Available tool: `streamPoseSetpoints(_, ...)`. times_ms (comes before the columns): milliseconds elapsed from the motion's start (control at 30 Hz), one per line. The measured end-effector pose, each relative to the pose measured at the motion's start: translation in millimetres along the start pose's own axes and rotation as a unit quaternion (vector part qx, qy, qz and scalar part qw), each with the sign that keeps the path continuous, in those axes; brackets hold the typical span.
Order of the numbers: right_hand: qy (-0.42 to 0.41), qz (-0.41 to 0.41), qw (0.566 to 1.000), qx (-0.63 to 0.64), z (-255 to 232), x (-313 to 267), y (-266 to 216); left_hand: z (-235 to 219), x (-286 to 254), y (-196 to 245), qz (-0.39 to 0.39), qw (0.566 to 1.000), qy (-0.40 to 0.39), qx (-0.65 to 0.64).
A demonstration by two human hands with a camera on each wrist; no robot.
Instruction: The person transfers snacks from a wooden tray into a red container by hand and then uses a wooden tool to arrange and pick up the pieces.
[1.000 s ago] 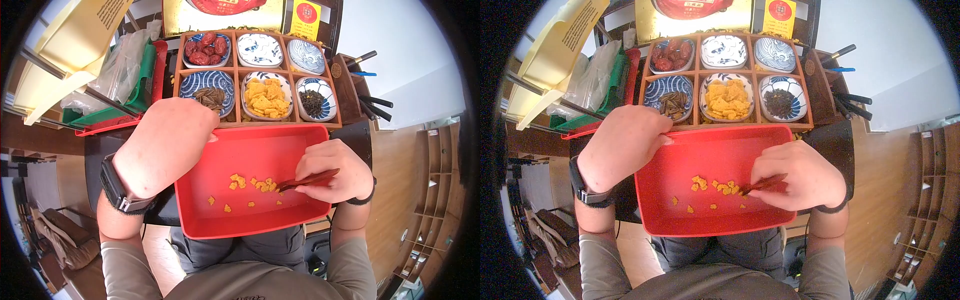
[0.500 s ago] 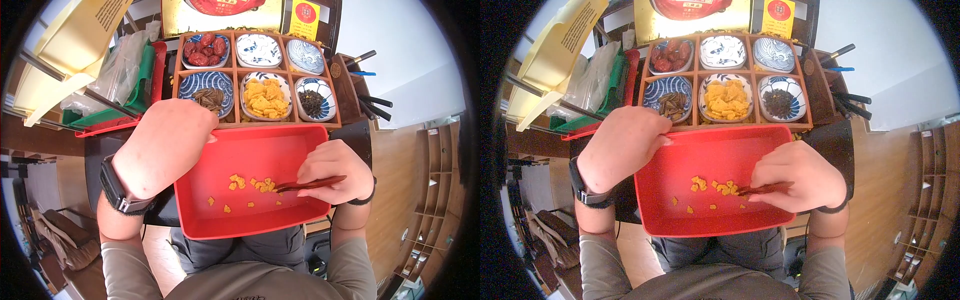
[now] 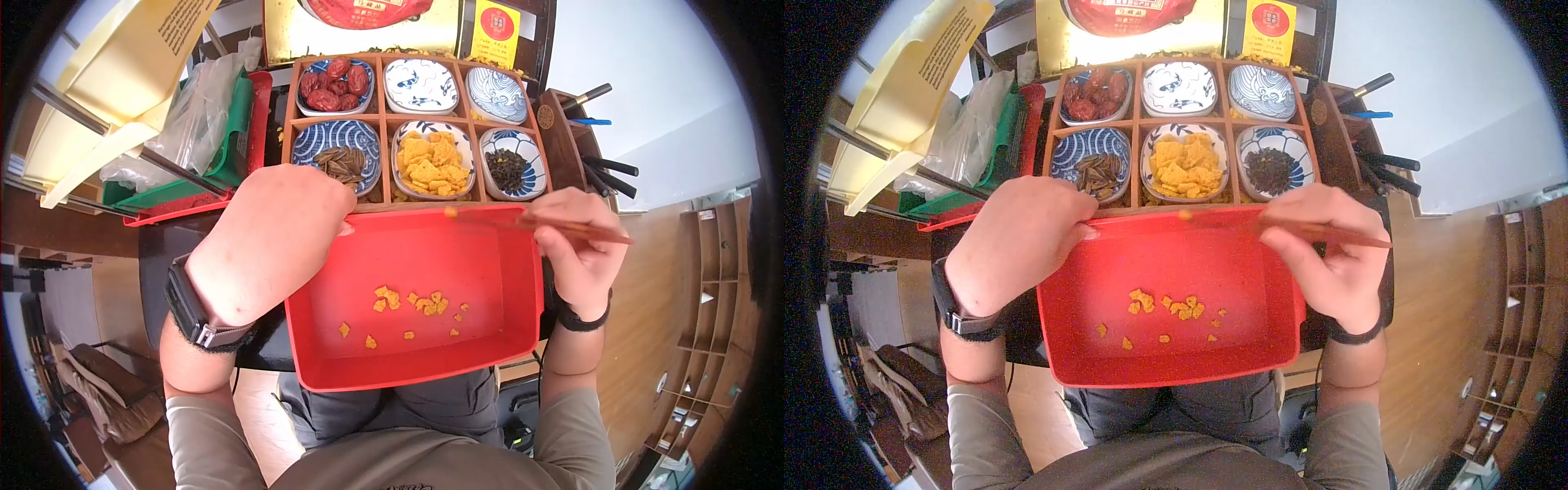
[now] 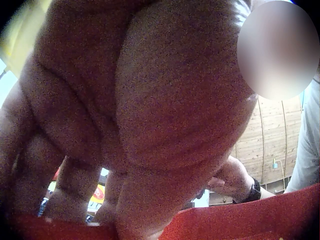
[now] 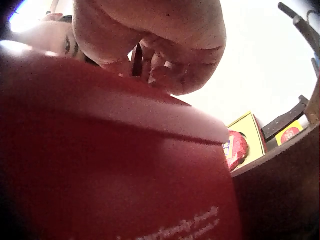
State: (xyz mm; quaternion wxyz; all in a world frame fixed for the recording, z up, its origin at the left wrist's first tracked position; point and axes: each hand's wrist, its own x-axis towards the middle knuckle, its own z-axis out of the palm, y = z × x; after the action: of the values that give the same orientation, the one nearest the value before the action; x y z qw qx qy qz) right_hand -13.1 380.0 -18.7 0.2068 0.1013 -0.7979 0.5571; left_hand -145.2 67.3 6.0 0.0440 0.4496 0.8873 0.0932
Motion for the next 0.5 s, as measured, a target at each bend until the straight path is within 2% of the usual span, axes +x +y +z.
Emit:
streamPoseSetpoints(200, 0.071, 0.017, 0.994, -0.087, 6, 4, 8, -1, 0, 0, 0.003, 1.000, 0.001, 0.000)
streamPoseSetpoints(500, 0.093, 0.064, 0.990, -0.089, 10, 11, 13, 0, -1, 0, 0.006, 1.000, 0.008, -0.006)
